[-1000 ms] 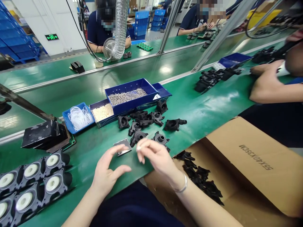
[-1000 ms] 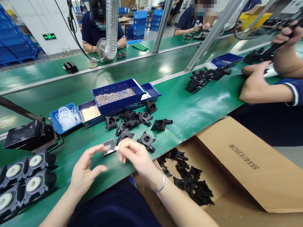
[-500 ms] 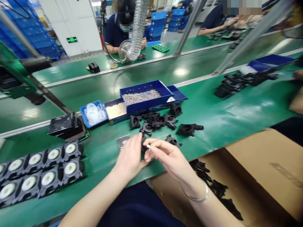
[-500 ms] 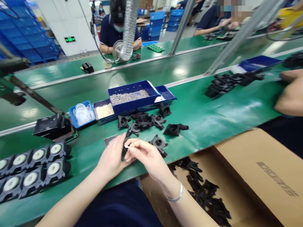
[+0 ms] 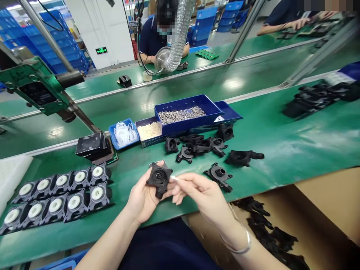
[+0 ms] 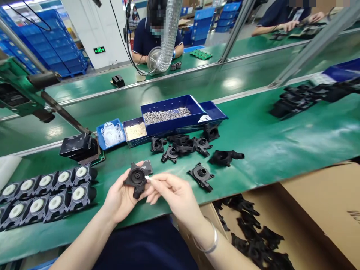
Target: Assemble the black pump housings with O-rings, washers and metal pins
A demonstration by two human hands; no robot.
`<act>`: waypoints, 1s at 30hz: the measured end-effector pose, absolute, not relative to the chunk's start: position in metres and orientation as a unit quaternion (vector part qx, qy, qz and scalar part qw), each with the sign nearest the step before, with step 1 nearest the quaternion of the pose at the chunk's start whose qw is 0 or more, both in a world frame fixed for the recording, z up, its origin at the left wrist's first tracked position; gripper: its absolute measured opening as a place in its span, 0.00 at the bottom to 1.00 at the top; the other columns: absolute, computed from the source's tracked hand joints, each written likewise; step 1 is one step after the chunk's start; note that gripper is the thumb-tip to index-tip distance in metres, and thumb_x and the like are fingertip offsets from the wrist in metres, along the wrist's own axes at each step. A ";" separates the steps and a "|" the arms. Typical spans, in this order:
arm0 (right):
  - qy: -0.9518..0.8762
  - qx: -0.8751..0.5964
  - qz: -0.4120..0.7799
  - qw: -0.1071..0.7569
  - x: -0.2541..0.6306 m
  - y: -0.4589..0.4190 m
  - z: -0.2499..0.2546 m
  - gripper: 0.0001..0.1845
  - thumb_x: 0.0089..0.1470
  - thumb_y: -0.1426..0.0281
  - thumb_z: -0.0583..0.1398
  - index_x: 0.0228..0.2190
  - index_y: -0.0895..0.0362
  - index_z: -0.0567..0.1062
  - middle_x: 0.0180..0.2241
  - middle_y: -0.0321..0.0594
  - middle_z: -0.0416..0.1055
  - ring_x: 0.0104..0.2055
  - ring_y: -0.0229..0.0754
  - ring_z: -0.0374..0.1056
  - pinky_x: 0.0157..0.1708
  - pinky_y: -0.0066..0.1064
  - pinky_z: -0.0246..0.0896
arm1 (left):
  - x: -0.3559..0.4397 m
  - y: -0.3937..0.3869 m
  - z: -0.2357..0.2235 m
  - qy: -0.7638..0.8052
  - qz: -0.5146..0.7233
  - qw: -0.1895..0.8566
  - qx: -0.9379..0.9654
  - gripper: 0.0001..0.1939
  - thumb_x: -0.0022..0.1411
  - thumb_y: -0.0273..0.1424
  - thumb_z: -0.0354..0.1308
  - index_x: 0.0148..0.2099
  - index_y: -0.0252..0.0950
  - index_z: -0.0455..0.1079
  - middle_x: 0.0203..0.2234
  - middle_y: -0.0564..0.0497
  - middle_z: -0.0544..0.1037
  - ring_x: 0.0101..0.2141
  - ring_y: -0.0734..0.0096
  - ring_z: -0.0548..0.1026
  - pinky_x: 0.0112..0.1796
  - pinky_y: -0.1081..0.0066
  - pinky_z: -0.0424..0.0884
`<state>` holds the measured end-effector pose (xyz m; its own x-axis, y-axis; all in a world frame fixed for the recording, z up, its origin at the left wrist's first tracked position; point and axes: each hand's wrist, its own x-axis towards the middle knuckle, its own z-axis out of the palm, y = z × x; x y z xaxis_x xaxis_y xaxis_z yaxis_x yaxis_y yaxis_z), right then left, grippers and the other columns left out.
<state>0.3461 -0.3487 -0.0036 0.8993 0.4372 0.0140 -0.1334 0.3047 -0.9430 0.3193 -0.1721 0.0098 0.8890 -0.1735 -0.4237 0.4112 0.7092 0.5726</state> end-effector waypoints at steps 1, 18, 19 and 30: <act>-0.136 -0.571 0.181 0.789 0.344 -0.345 -0.006 0.10 0.62 0.64 0.62 0.38 0.58 0.78 0.27 0.39 0.79 0.25 0.39 0.76 0.27 0.31 0.76 | 0.319 -0.171 0.010 0.180 -0.160 0.914 0.325 0.23 0.72 0.37 0.50 0.65 0.38 0.64 0.42 0.44 0.81 0.40 0.63 0.82 0.44 0.63 0.77; -0.227 -0.755 0.052 0.613 0.341 -0.331 -0.009 0.10 0.66 0.67 0.57 0.34 0.55 0.76 0.25 0.33 0.73 0.22 0.34 0.69 0.28 0.27 0.67 | 0.313 -0.170 0.011 0.222 -0.138 0.910 0.321 0.20 0.72 0.36 0.49 0.61 0.36 0.69 0.51 0.42 0.79 0.47 0.61 0.79 0.50 0.60 0.76; -0.231 -0.760 0.049 0.605 0.341 -0.330 -0.009 0.10 0.66 0.67 0.57 0.33 0.55 0.75 0.24 0.33 0.72 0.22 0.34 0.69 0.28 0.27 0.66 | 0.312 -0.171 0.011 0.220 -0.132 0.907 0.333 0.20 0.72 0.36 0.50 0.62 0.37 0.69 0.52 0.43 0.78 0.48 0.62 0.79 0.50 0.61 0.76; -0.266 -0.794 0.011 0.547 0.340 -0.325 -0.006 0.14 0.67 0.71 0.55 0.28 0.55 0.71 0.20 0.31 0.68 0.22 0.34 0.66 0.30 0.27 0.61 | 0.302 -0.168 0.000 0.151 -0.017 0.790 0.594 0.26 0.68 0.41 0.57 0.66 0.43 0.66 0.61 0.47 0.72 0.63 0.57 0.66 0.62 0.64 0.62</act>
<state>0.3399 -0.3249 -0.0063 0.8577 0.4346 0.2746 0.4113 -0.2596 -0.8738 0.3015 -0.1677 -0.0003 0.9539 0.1523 -0.2586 0.2063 0.2928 0.9337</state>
